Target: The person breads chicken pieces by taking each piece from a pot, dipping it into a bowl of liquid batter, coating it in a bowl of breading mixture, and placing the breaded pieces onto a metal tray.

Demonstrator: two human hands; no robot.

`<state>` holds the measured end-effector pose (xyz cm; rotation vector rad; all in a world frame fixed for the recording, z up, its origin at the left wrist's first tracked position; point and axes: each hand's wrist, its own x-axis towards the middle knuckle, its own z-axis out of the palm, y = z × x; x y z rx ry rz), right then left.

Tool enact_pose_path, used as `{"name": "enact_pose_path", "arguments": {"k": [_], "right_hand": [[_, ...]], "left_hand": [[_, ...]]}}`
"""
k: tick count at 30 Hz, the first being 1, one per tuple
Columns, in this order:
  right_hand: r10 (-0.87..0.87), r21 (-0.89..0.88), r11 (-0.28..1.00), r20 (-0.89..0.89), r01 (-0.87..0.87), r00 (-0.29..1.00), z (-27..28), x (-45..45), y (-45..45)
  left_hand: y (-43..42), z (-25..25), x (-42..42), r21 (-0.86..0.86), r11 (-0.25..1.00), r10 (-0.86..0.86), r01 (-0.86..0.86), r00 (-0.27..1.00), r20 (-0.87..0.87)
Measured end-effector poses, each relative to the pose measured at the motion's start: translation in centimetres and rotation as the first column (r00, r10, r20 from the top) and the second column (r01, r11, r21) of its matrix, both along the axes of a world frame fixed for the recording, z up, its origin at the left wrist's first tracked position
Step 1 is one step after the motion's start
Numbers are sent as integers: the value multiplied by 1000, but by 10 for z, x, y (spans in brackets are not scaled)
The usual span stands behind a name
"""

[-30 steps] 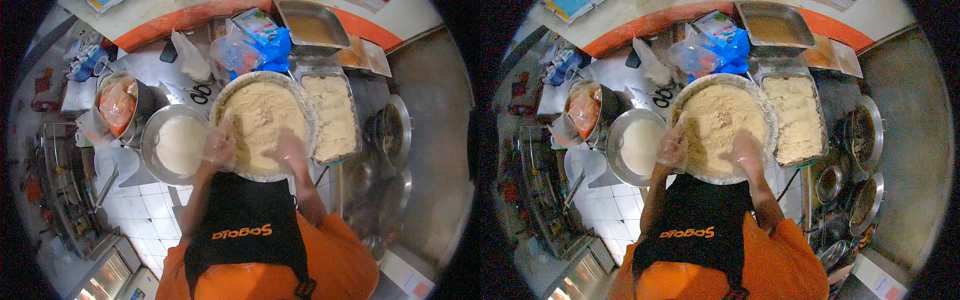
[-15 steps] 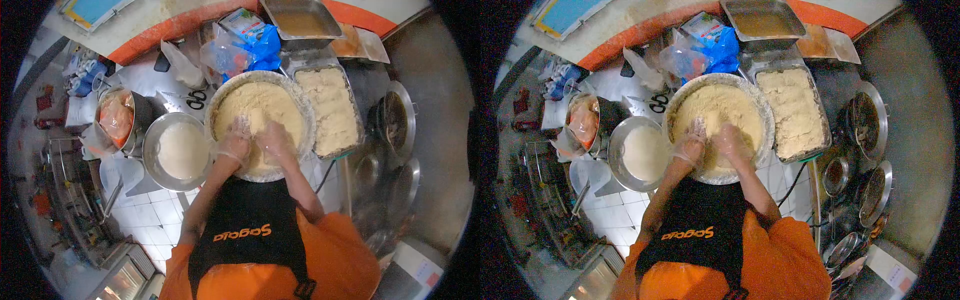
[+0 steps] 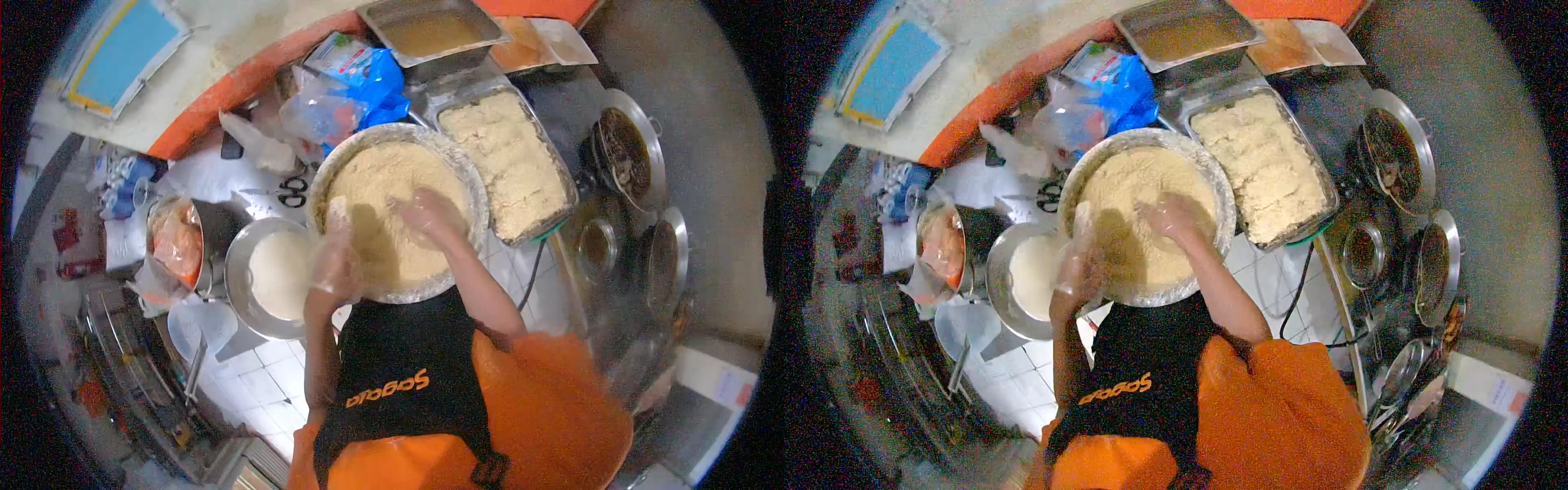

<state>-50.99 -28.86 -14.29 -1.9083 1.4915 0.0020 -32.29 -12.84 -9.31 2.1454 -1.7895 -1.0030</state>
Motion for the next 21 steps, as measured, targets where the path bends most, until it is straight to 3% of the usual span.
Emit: {"name": "enact_pose_path", "arguments": {"k": [2,4,6,8,10,12,14,15,16,17,18,19,20,21], "right_hand": [[-162,112,984,260,137,952,-17,5,5],[-188,60,982,307,178,933,-14,6,4],[-203,11,977,352,213,913,-15,3,4],[-434,338,901,662,273,612,-21,-2,5],[-503,429,862,656,270,563,12,-17,2],[-565,512,819,643,259,517,40,-35,-2],[-644,601,763,734,236,215,51,-56,-5],[-57,-123,964,769,235,637,-19,-90,-12],[100,-520,847,353,106,930,0,-110,-11],[91,-747,635,-178,-195,980,19,-128,-8],[68,-677,714,-184,-177,981,26,-148,-6],[47,-600,785,-191,-155,980,29,-170,-4],[49,-599,785,-195,-158,980,21,-197,-3],[81,-710,662,-252,-241,964,-1,-228,-2]], "left_hand": [[21,-40,16,-415,910,-12,-25,996,-88],[13,-8,7,-386,923,-2,4,1000,7],[8,-2,3,-330,928,103,-171,972,-213],[10,1,1,-374,912,99,-166,976,-192],[9,10,-2,-413,896,98,-164,980,-176],[5,25,-7,-338,917,138,-211,964,-226],[10,16,-1,-334,922,139,-195,973,-184],[15,7,7,-332,925,144,-184,980,-140],[28,-16,27,-332,926,140,-181,980,-143],[45,-48,57,-276,961,53,-25,994,96],[54,-64,71,-184,976,-50,115,945,322],[26,34,13,-487,863,165,-138,986,12],[30,35,17,-485,863,166,-141,986,8],[39,34,24,-407,891,238,-199,970,47]]}}
